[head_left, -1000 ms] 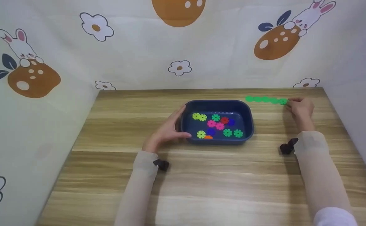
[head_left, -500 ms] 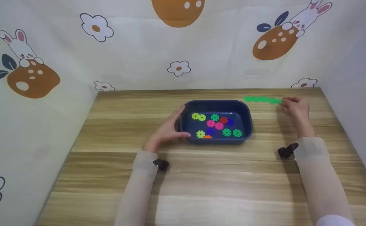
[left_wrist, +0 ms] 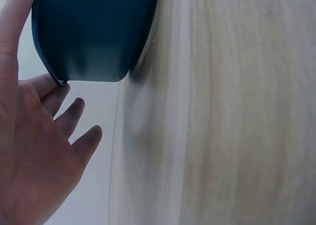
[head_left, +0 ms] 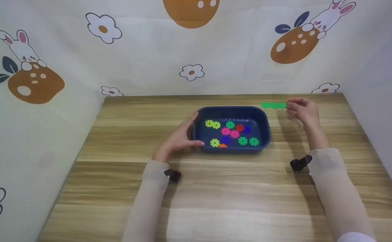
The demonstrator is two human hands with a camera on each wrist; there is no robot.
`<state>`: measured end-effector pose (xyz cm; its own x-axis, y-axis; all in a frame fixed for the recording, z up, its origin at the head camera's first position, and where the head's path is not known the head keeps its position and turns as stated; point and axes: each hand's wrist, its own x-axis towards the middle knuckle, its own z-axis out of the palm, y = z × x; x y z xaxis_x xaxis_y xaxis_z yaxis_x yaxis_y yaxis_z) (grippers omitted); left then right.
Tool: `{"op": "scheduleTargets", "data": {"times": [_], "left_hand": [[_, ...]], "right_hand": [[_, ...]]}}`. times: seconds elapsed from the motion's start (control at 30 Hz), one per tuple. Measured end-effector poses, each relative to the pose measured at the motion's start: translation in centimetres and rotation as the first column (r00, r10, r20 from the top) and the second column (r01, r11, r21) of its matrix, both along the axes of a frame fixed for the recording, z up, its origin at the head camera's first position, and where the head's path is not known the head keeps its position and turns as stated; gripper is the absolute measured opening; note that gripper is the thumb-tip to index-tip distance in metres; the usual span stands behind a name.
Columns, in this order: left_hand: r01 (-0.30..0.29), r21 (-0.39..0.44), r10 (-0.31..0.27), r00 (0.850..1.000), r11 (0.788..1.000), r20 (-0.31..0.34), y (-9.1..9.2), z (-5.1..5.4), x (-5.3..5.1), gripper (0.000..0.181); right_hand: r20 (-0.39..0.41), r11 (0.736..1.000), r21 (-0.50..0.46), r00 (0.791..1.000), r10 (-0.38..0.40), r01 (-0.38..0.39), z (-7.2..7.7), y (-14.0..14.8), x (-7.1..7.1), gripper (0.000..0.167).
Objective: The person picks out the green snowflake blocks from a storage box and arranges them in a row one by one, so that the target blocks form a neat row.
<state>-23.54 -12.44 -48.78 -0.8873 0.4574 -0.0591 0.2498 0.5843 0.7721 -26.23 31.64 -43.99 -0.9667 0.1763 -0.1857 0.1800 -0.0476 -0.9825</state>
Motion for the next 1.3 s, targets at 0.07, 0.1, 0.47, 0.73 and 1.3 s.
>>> {"op": "scheduleTargets", "data": {"times": [0.07, 0.1, 0.47, 0.73, 1.3], "left_hand": [[-0.003, -0.001, 0.003, 1.0, 1.0, 0.004, 0.0, 0.0, 0.0, 0.114], [-0.002, 0.001, 0.002, 1.0, 1.0, 0.005, 0.0, 0.0, 0.0, 0.114], [0.036, 0.018, -0.035, 0.999, 0.999, -0.019, -0.1, -0.1, -0.4, 0.116], [0.029, 0.016, -0.029, 1.0, 0.999, -0.012, -0.1, -0.1, -0.3, 0.116], [0.033, 0.032, -0.032, 0.999, 0.999, -0.027, 0.0, -0.1, -0.3, 0.116]], "right_hand": [[-0.013, 1.0, -0.016, 1.0, 0.014, -0.014, 0.2, -0.7, 0.0, 0.011], [-0.022, 0.999, -0.024, 1.0, 0.021, -0.021, 0.3, -1.0, 0.0, 0.011], [-0.1, 0.993, -0.001, 0.988, 0.119, -0.12, 1.0, -4.9, 0.0, 0.034], [-0.098, 0.982, 0.048, 0.977, 0.187, -0.183, 1.3, -8.0, 0.2, 0.036], [0.008, 0.921, 0.218, 0.945, 0.328, -0.322, -1.1, -13.6, -0.1, 0.033]]}}
